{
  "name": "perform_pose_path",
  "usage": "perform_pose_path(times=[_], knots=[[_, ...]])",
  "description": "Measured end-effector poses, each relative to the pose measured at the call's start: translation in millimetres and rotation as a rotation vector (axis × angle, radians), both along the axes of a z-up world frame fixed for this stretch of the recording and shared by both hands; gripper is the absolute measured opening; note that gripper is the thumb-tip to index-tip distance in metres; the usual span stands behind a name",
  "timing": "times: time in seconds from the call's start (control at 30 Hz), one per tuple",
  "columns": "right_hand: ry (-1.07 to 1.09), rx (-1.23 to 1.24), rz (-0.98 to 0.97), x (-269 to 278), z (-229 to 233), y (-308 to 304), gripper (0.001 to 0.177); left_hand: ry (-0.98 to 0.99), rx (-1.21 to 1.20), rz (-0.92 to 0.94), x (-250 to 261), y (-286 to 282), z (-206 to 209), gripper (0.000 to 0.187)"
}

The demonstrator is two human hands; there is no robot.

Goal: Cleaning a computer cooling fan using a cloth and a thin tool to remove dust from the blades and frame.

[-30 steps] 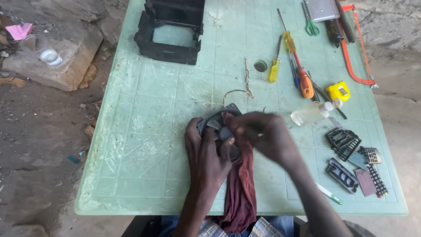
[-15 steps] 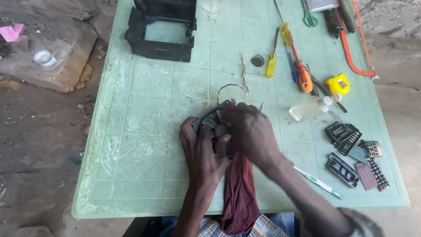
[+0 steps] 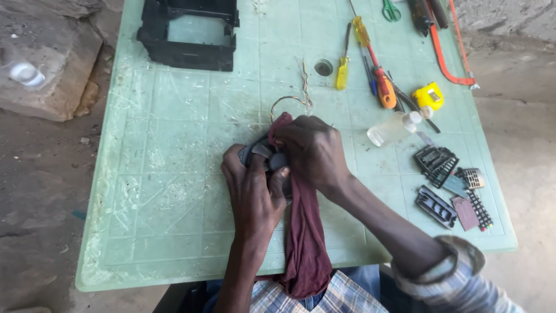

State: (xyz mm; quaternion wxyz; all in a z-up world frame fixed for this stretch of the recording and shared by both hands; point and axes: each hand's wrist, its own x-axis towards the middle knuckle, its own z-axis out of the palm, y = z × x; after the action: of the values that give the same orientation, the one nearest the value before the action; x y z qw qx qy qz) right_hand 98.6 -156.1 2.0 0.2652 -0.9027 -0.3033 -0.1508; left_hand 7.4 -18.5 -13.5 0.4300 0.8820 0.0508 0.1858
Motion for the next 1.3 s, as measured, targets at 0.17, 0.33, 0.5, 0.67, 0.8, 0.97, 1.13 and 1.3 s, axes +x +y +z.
perform_pose_path(times=[0.17,0.33,0.5,0.67,0.8,0.97,1.13,1.3], knots=[[0.262,0.014,0.234,5,44,-8,0.009,-0.025,-0.052,0.009,1,-3,-10,0.034],[0.230,-0.222,0.298,5,37,-9,0.008,-0.059,-0.011,0.016,4,-1,-19,0.040],[0.001,-0.359,0.065,-15,27,0,0.006,-0.044,-0.046,-0.076,5,8,-7,0.032],[0.071,0.041,-0.025,-10,7,-8,0.004,-0.112,-0.063,-0.105,11,8,-19,0.034],[-0.128,-0.027,-0.229,-25,10,18,0.009,-0.041,-0.017,-0.127,6,10,-1,0.029],[-0.135,0.204,-0.347,-13,11,3,0.008,-0.016,-0.035,-0.127,2,14,-11,0.029],[0.050,0.479,-0.369,-38,51,-12,0.007,0.029,-0.110,-0.113,3,16,-13,0.028],[-0.001,0.096,-0.028,-28,26,-1,0.012,0.020,-0.085,-0.145,3,17,-19,0.031]])
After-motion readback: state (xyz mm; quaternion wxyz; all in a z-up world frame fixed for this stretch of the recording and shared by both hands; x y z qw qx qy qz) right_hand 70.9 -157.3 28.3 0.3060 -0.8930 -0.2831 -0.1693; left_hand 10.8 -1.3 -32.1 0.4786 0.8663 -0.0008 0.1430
